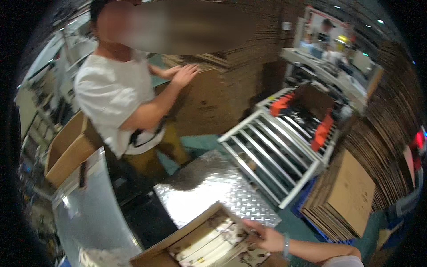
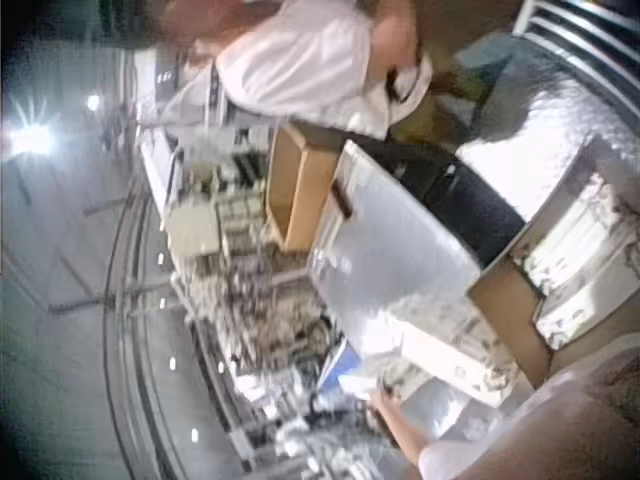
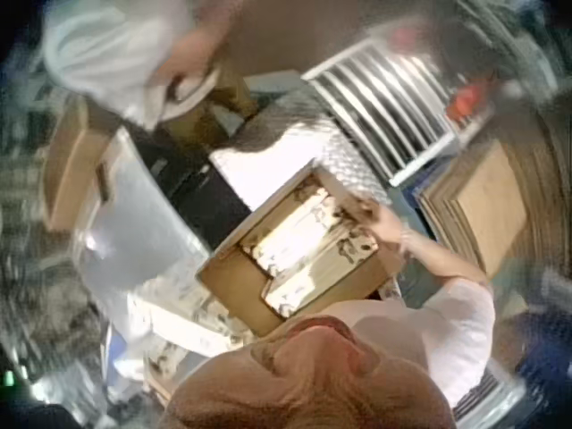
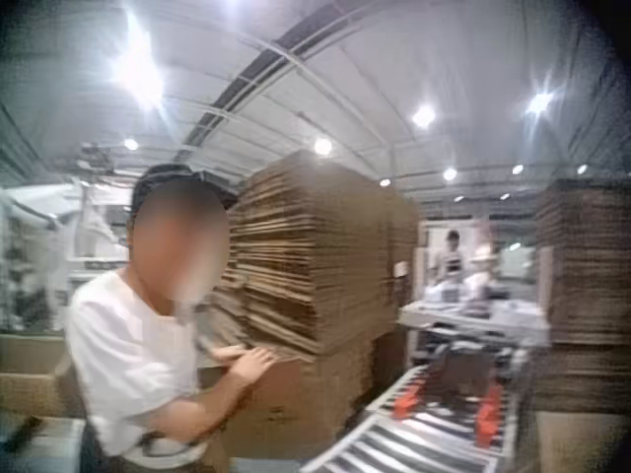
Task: The person places packaged tissue boxes into cardboard boxes at a factory workstation, arranges them, and moves the filled boxes onto a conveyor belt.
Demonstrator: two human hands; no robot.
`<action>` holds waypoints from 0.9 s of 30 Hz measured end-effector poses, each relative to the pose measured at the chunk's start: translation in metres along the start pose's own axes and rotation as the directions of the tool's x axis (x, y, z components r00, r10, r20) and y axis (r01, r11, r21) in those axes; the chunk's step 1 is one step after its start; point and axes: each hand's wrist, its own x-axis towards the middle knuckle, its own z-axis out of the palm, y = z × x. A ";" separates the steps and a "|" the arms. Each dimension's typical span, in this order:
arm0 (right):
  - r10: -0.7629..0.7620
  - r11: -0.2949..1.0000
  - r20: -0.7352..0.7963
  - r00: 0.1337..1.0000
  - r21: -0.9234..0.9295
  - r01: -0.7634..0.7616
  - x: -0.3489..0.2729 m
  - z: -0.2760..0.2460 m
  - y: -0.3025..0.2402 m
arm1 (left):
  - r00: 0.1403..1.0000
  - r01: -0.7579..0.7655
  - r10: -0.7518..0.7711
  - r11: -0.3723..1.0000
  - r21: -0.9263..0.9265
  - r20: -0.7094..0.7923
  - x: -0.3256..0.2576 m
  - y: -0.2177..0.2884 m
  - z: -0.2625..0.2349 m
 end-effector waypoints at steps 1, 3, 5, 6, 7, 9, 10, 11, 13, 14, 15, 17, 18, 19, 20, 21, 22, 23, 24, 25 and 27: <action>-0.079 0.971 -0.074 0.994 -0.232 0.060 -0.008 -0.014 -0.003 | 1.000 0.016 -0.016 1.000 -0.023 0.008 -0.004 0.005 0.001; -0.217 0.917 -0.179 0.960 -0.374 0.137 -0.015 -0.022 -0.063 | 0.995 0.091 -0.089 0.995 -0.051 0.032 -0.017 -0.005 -0.007; -0.622 0.703 -0.039 0.782 -0.468 0.536 0.020 0.023 -0.090 | 0.977 0.179 -0.167 0.980 -0.084 0.129 -0.025 -0.023 0.001; -0.637 0.714 0.032 0.770 -0.351 0.606 0.032 0.056 -0.115 | 0.961 0.220 -0.199 0.970 -0.099 0.191 -0.036 -0.023 0.003; -0.710 0.624 0.174 0.683 -0.294 0.724 0.043 0.090 -0.139 | 0.950 0.215 -0.179 0.969 -0.124 0.255 -0.053 0.003 -0.004; -0.711 0.593 0.339 0.616 -0.180 0.785 0.079 0.170 -0.167 | 0.950 0.023 0.068 0.958 -0.287 0.304 -0.134 0.128 -0.058; -0.619 0.616 0.471 0.629 -0.205 0.760 0.092 0.216 -0.185 | 0.975 -0.188 0.174 0.978 0.093 0.137 -0.155 0.147 -0.062; -0.409 0.711 0.657 0.633 -0.206 0.673 0.101 0.250 -0.205 | 0.935 -0.241 0.287 0.945 -0.223 0.206 -0.175 0.159 -0.081; -0.147 0.901 0.802 0.579 -0.133 0.412 0.110 0.305 -0.218 | 0.896 -0.192 0.384 0.787 -0.586 0.222 -0.176 0.154 -0.061; -0.026 0.971 0.834 0.552 -0.110 0.212 0.121 0.321 -0.204 | 0.882 -0.053 0.388 0.644 -0.763 0.266 -0.165 0.146 -0.049; 0.068 0.989 0.827 0.559 -0.131 0.073 0.131 0.333 -0.185 | 0.845 0.163 0.394 0.453 -0.876 0.361 -0.149 0.140 -0.026; 0.140 0.990 0.789 0.598 -0.129 -0.061 0.137 0.362 -0.165 | 0.734 0.542 0.397 0.147 -0.827 0.551 -0.132 0.114 0.003; 0.118 0.993 0.756 0.643 -0.106 -0.058 0.135 0.374 -0.160 | 0.694 0.624 0.390 0.091 -0.776 0.605 -0.127 0.104 0.014; 0.112 0.994 0.804 0.583 -0.093 -0.063 0.127 0.367 -0.174 | 0.714 0.599 0.390 0.090 -0.796 0.582 -0.136 0.112 -0.001; 0.079 0.993 0.791 0.607 -0.119 0.026 0.134 0.368 -0.163 | 0.728 0.567 0.403 0.102 -0.817 0.555 -0.145 0.125 -0.017; -0.042 0.994 0.805 0.591 -0.028 0.109 0.127 0.369 -0.157 | 0.760 0.534 0.380 0.094 -0.840 0.526 -0.160 0.120 -0.032; -0.173 0.978 0.815 0.553 0.075 0.195 0.120 0.360 -0.156 | 0.847 0.369 0.384 0.072 -0.927 0.367 -0.168 0.113 -0.021; -0.301 0.951 0.787 0.539 0.205 0.232 0.096 0.342 -0.171 | 0.885 0.235 0.407 0.025 -0.972 0.225 -0.179 0.108 -0.021; -0.420 0.908 0.739 0.526 0.335 0.253 0.066 0.322 -0.194 | 0.900 0.102 0.427 -0.012 -0.995 0.087 -0.190 0.105 -0.026; -0.580 0.813 0.648 0.494 0.423 0.400 0.050 0.304 -0.210 | 0.906 -0.024 0.423 -0.033 -0.999 -0.036 -0.208 0.119 -0.065; -0.743 0.658 0.524 0.417 0.459 0.597 0.016 0.255 -0.233 | 0.850 -0.213 0.492 -0.004 -0.977 -0.187 -0.245 0.140 -0.141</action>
